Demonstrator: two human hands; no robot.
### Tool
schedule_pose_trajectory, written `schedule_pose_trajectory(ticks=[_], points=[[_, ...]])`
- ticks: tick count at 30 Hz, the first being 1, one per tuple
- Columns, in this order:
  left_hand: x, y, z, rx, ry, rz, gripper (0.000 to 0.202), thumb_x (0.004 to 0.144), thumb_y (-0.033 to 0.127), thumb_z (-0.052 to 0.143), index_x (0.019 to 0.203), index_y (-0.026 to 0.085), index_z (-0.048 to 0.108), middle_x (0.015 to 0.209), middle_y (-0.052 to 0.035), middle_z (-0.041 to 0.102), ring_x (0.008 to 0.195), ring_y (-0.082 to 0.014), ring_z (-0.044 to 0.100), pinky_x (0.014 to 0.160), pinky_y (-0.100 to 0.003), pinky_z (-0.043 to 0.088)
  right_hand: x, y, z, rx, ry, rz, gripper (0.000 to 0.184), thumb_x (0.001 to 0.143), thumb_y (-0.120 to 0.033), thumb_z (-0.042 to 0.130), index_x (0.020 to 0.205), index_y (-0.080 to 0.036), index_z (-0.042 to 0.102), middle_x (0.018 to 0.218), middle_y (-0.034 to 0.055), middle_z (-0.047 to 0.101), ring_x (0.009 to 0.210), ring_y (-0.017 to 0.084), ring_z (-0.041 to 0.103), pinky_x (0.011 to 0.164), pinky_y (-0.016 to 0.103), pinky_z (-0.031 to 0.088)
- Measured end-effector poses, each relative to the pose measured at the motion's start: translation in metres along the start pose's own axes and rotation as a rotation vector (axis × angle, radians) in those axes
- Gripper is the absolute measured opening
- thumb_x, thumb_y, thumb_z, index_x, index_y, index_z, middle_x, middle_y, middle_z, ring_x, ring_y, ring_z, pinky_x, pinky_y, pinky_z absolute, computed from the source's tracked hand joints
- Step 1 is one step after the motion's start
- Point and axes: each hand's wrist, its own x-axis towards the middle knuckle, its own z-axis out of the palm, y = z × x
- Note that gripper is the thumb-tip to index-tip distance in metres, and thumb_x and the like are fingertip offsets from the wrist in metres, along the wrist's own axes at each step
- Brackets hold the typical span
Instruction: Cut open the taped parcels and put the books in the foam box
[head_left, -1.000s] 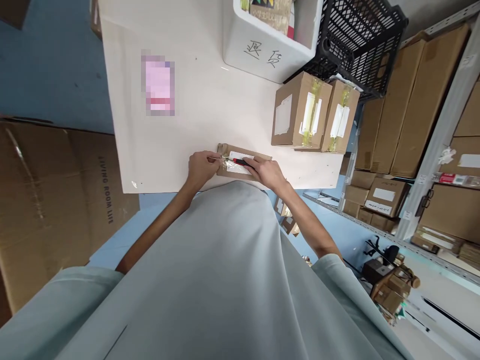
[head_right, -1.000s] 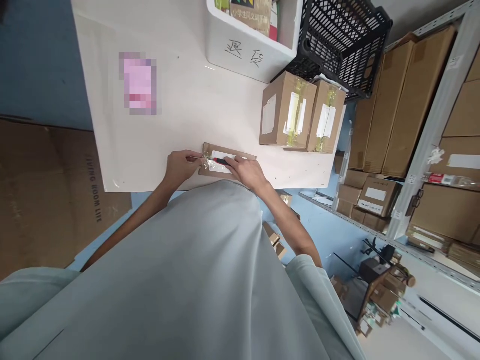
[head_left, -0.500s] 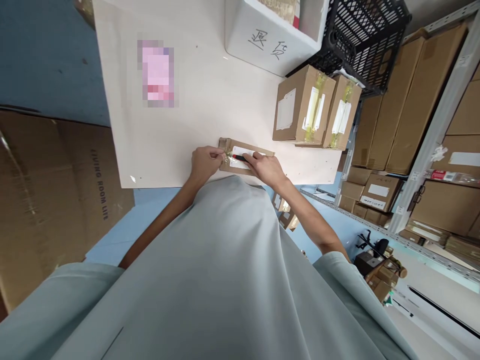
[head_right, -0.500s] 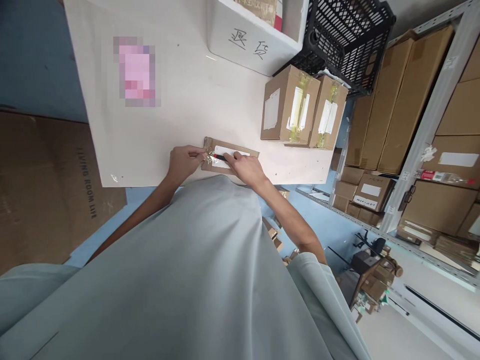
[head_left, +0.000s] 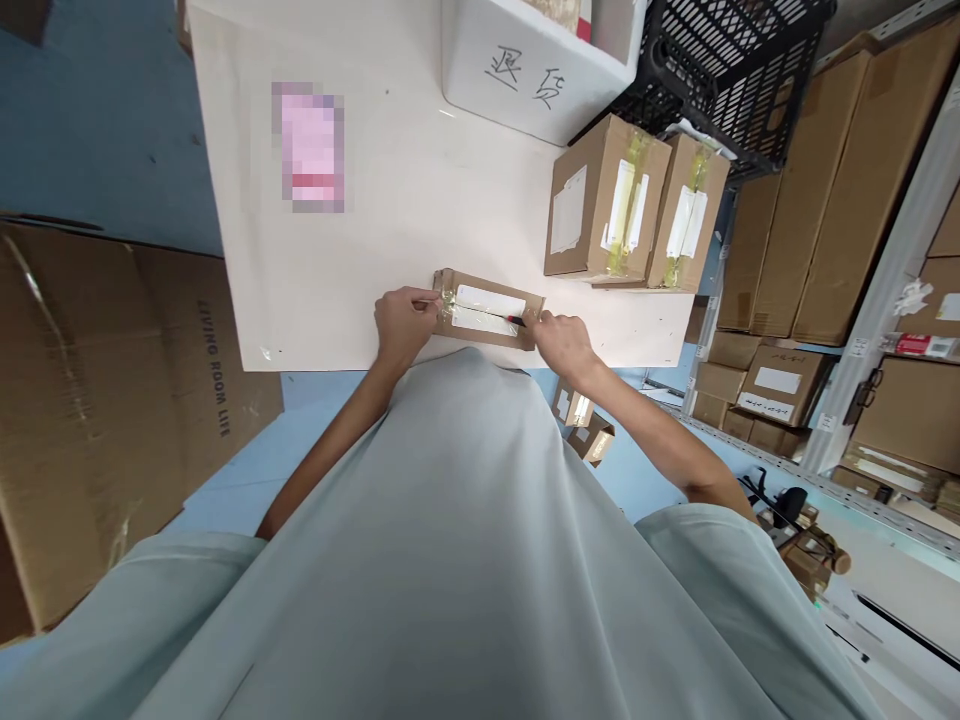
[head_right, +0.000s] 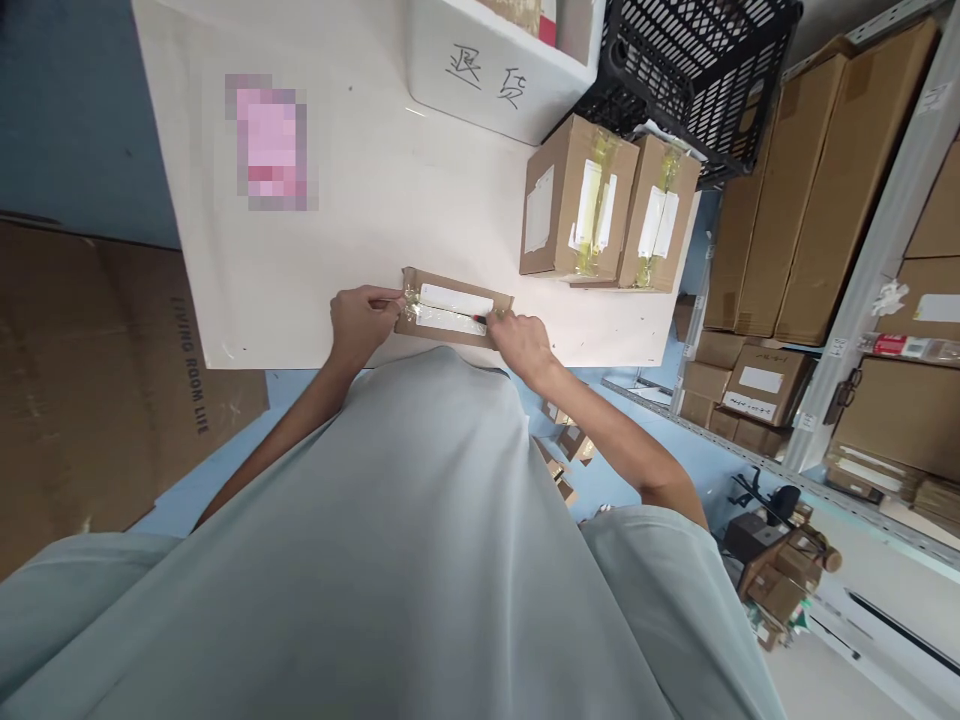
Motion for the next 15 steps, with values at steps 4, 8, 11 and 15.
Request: schedule_pose_trajectory(ticks=[4, 8, 11, 15], points=[[-0.003, 0.002, 0.008, 0.017, 0.024, -0.016, 0.024, 0.090, 0.031, 0.073, 0.105, 0.020, 0.088, 0.112, -0.0069, 0.088, 0.101, -0.0287, 0.081, 0.101, -0.041, 0.063, -0.014, 0.038, 0.029, -0.006, 0.002, 0.038, 0.044, 0.121, -0.023, 0.035, 0.155, -0.019, 0.062, 0.128, 0.0220, 0.080, 0.114, 0.031, 0.081, 0.085, 0.036, 0.053], [-0.008, 0.008, 0.014, 0.054, 0.065, -0.019, 0.024, 0.090, 0.029, 0.073, 0.106, 0.019, 0.088, 0.113, -0.0089, 0.088, 0.103, -0.0303, 0.082, 0.102, -0.043, 0.063, -0.017, 0.057, 0.051, 0.040, 0.022, -0.003, 0.044, 0.123, -0.031, 0.035, 0.158, -0.021, 0.060, 0.130, 0.0210, 0.079, 0.113, 0.031, 0.080, 0.084, 0.036, 0.051], [-0.013, 0.013, 0.018, 0.085, 0.099, -0.058, 0.026, 0.090, 0.029, 0.074, 0.108, 0.018, 0.089, 0.109, -0.0099, 0.088, 0.100, -0.0307, 0.082, 0.099, -0.043, 0.065, -0.019, 0.068, 0.061, 0.089, 0.034, -0.022, 0.044, 0.123, -0.032, 0.035, 0.158, -0.022, 0.060, 0.132, 0.0214, 0.078, 0.112, 0.031, 0.079, 0.086, 0.037, 0.050], [-0.018, 0.019, 0.024, 0.140, 0.179, -0.071, 0.025, 0.092, 0.028, 0.072, 0.109, 0.018, 0.088, 0.113, -0.0104, 0.088, 0.104, -0.0314, 0.082, 0.102, -0.044, 0.065, -0.017, 0.085, 0.072, 0.134, 0.040, -0.041, 0.042, 0.122, -0.028, 0.038, 0.157, -0.021, 0.061, 0.129, 0.0221, 0.078, 0.112, 0.031, 0.078, 0.085, 0.036, 0.048]])
